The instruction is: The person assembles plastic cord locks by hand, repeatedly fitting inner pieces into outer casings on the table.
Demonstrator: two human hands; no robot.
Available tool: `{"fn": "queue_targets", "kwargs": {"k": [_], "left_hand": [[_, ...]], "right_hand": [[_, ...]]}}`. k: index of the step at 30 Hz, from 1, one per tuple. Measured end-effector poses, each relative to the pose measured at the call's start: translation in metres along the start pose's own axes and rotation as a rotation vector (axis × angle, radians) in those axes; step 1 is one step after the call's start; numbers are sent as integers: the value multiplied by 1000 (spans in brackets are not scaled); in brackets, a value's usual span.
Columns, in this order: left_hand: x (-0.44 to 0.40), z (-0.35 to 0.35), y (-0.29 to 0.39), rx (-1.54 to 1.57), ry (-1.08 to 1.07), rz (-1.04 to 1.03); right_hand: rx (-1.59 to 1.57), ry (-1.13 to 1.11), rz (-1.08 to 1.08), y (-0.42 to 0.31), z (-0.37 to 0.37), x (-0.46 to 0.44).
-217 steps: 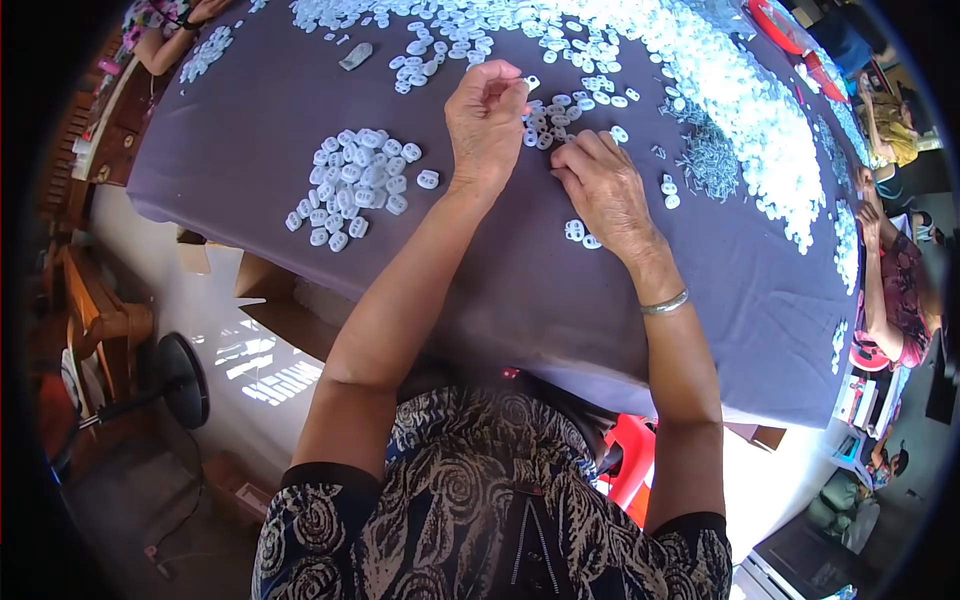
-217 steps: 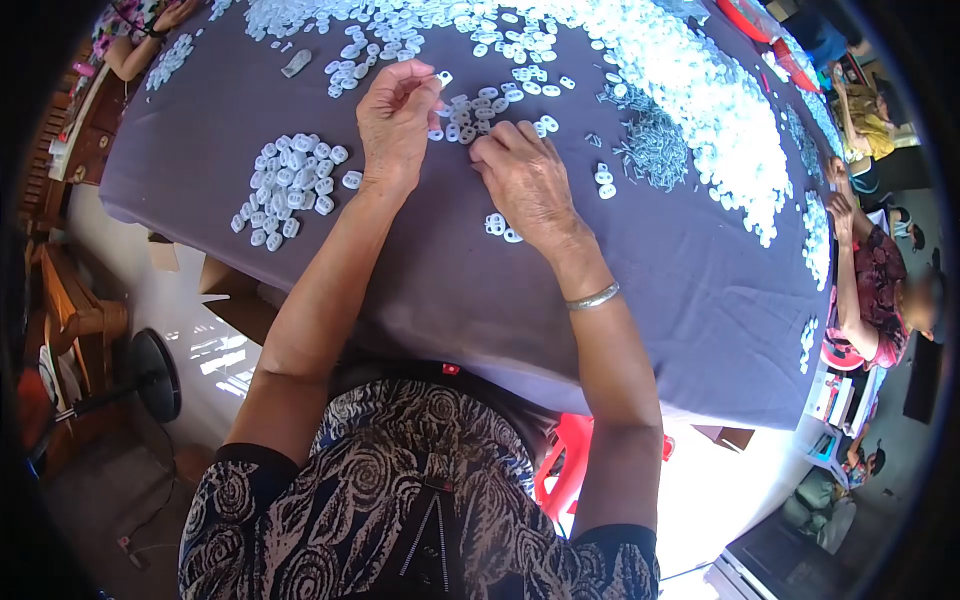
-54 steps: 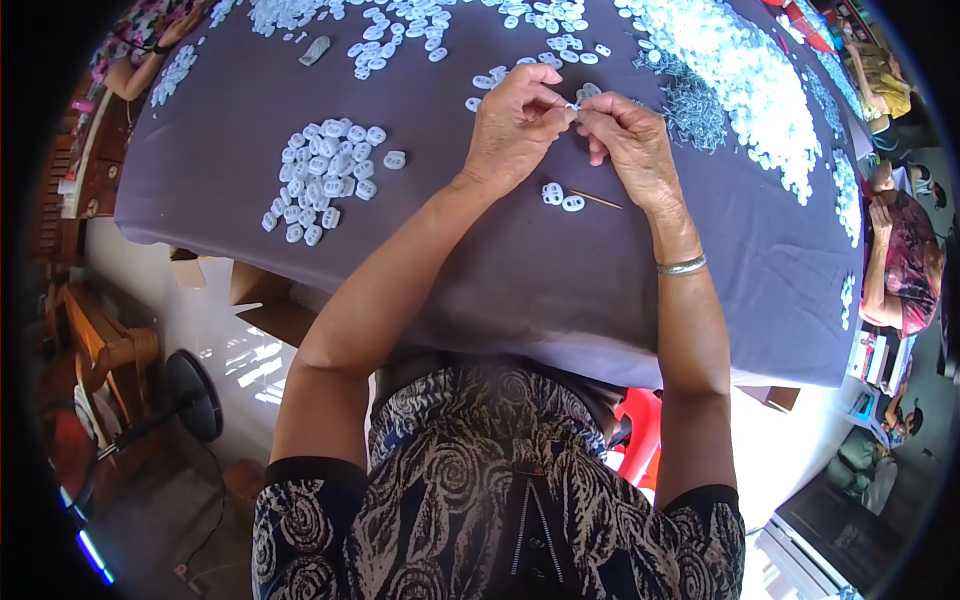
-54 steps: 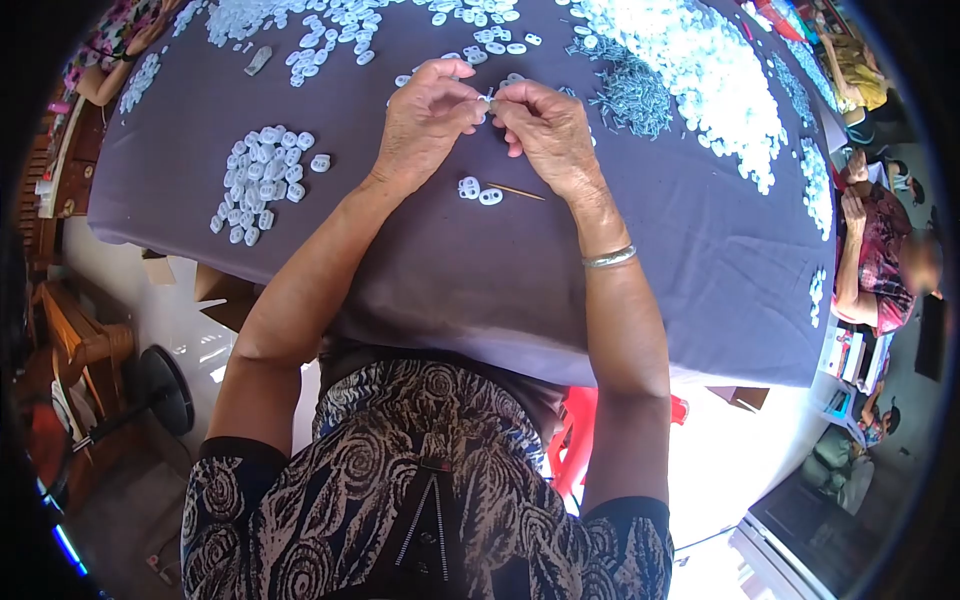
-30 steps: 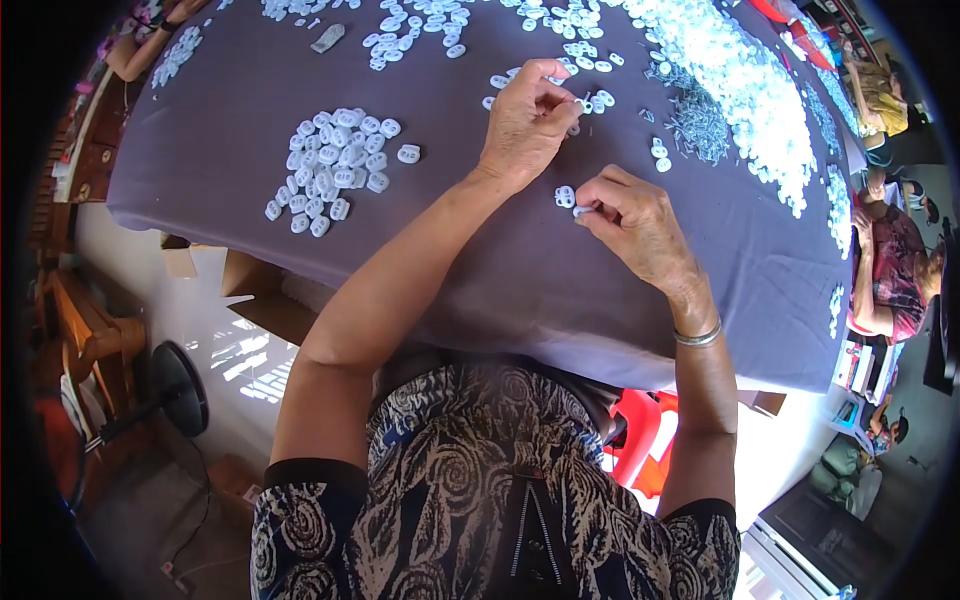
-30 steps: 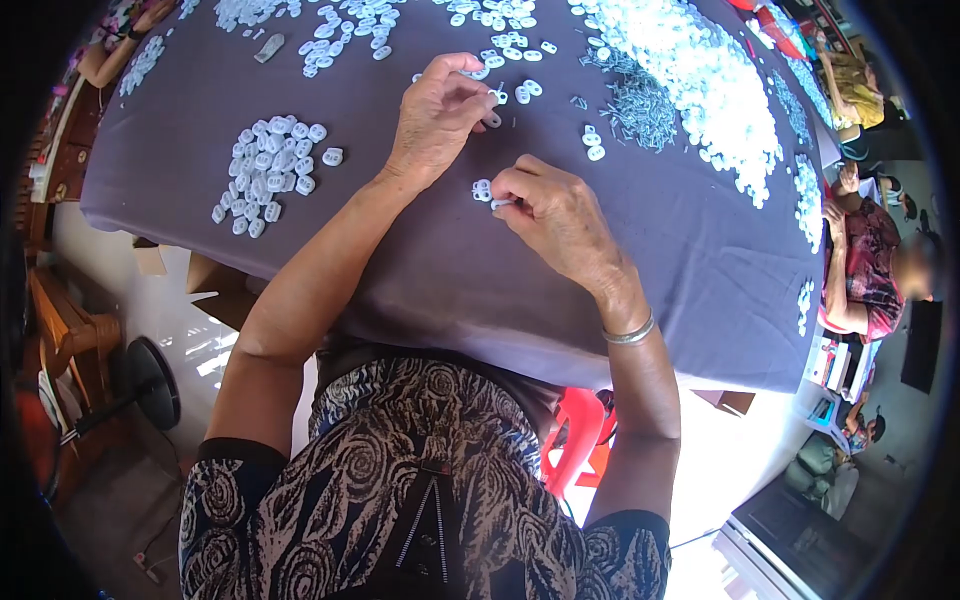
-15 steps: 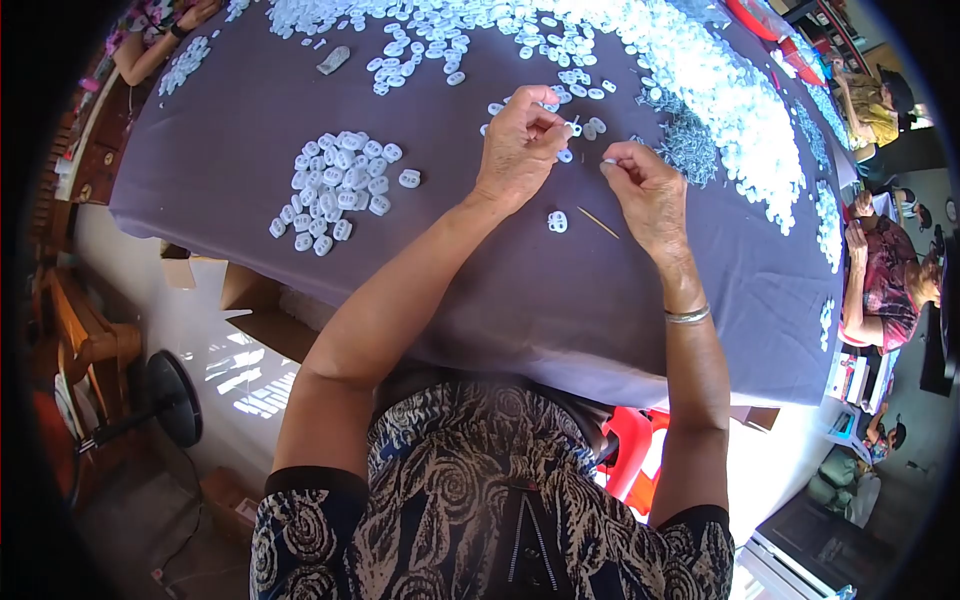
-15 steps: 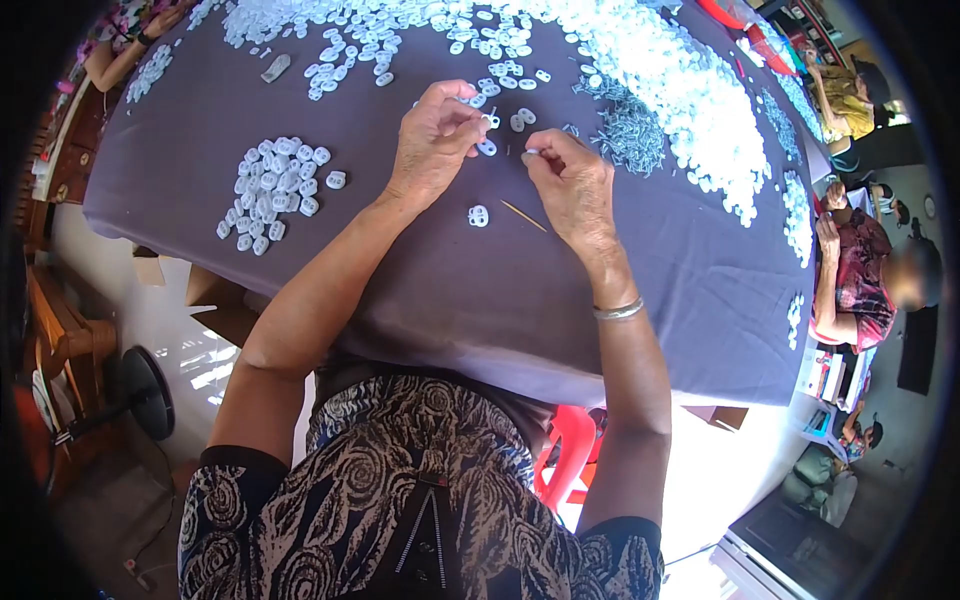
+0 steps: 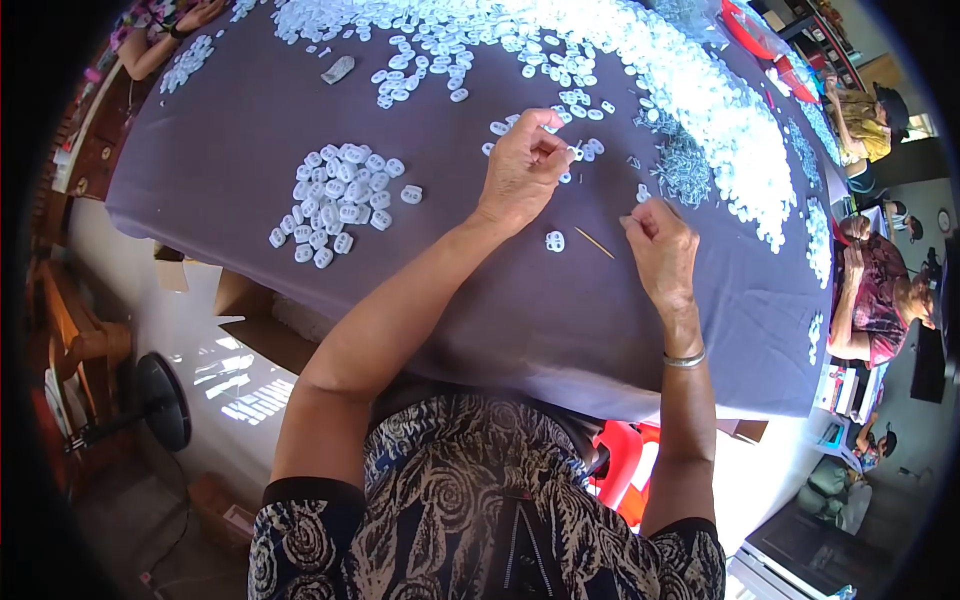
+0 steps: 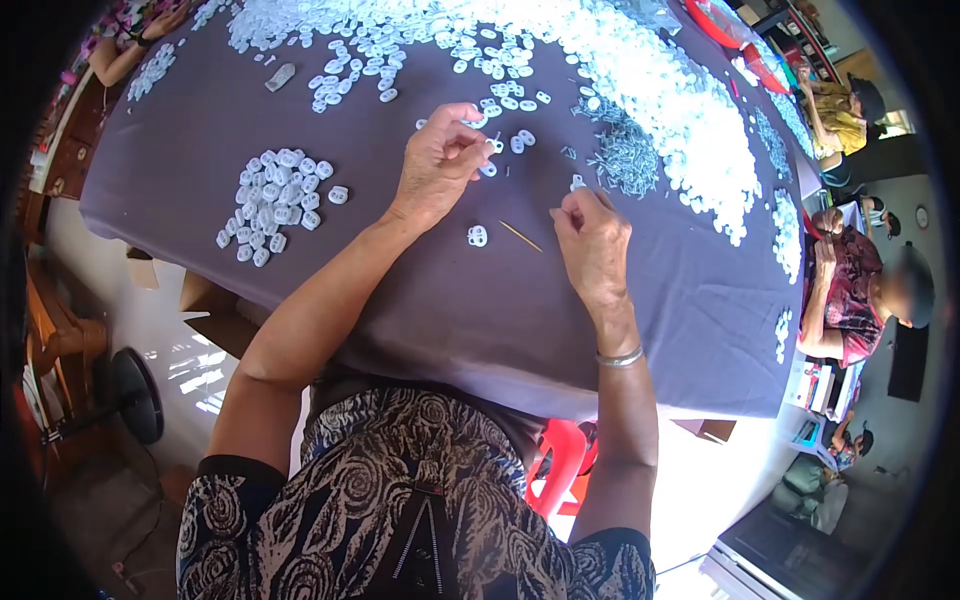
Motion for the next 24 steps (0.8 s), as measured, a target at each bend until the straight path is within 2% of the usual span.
{"fn": "queue_targets", "kwargs": {"k": [7,10,15,24], "left_hand": [[0,-2,-1,15,-12,10],[1,-2,-4,52,-36,16],[1,-1,-4,29,-40,10],[-1,-2,-10,-17,-72,33]], "right_hand": [[-13,-75,-20,8,3,-3],[-441,-221,-289,-1,7,-28],[-956,-132,-333,-19,-27,-63],[-1043,-97,-339,-18,-50,-58]]}}
Point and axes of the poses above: each hand's wrist, its own x-axis away from the middle knuckle, its own z-axis out of the back of the hand, y = z × x, the point moved 2 cm from there along -x, towards the middle knuckle, and after that the axes turned 8 degrees about x, right-handed, at the moved point
